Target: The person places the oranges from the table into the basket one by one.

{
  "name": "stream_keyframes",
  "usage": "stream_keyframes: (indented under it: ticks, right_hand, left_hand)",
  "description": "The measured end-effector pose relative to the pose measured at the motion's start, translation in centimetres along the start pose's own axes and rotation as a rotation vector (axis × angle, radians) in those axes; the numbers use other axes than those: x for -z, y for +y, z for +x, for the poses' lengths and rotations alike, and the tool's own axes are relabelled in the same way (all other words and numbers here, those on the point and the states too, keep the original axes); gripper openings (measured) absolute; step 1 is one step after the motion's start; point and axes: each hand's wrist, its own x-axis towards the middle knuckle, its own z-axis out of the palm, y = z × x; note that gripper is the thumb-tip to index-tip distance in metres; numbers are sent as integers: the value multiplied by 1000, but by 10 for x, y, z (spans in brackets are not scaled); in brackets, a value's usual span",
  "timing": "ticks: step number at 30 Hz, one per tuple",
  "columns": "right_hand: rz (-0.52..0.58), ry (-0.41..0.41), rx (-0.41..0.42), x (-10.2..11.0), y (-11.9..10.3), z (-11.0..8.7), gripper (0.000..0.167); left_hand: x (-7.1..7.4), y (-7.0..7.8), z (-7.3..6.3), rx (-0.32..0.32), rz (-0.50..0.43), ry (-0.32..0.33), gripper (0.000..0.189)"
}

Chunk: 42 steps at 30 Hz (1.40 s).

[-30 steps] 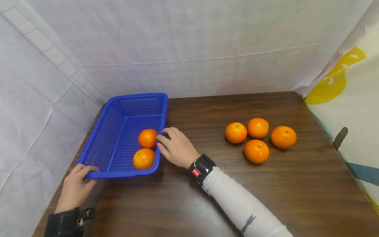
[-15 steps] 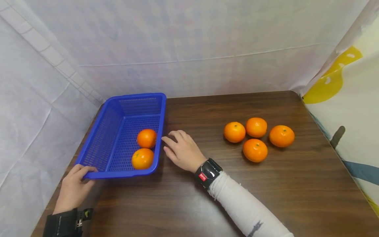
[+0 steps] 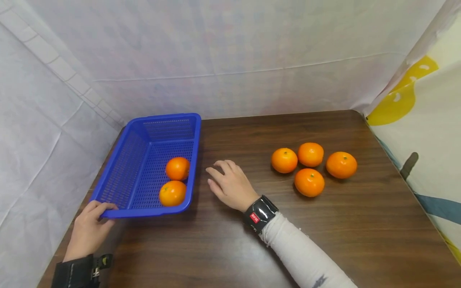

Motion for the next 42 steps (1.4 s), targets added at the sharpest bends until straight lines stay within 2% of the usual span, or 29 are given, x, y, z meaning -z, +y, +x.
stream_keyframes:
  ticks: [6, 10, 19, 26, 35, 42]
  right_hand:
    - [-5, -16, -31, 7, 6, -9, 38]
    - [-14, 1, -45, 11, 11, -17, 38]
    - [-10, 25, -89, 22, 22, -32, 36]
    - [-8, 55, -121, 29, 29, -42, 35]
    - [-16, 49, -166, 40, 36, -54, 35]
    - [-26, 66, -190, 50, 40, -64, 37]
  left_hand:
    - [-1, -1, 0, -33, 0, 28, 36]
    - [-2, -4, 0, -61, -8, 52, 37]
    - [-1, -2, 0, -34, -14, 43, 35]
    - [0, 1, 0, 12, 7, 12, 31]
    - [-2, -1, 0, -26, -15, 42, 31]
    - [-1, 0, 0, -13, -6, 24, 32]
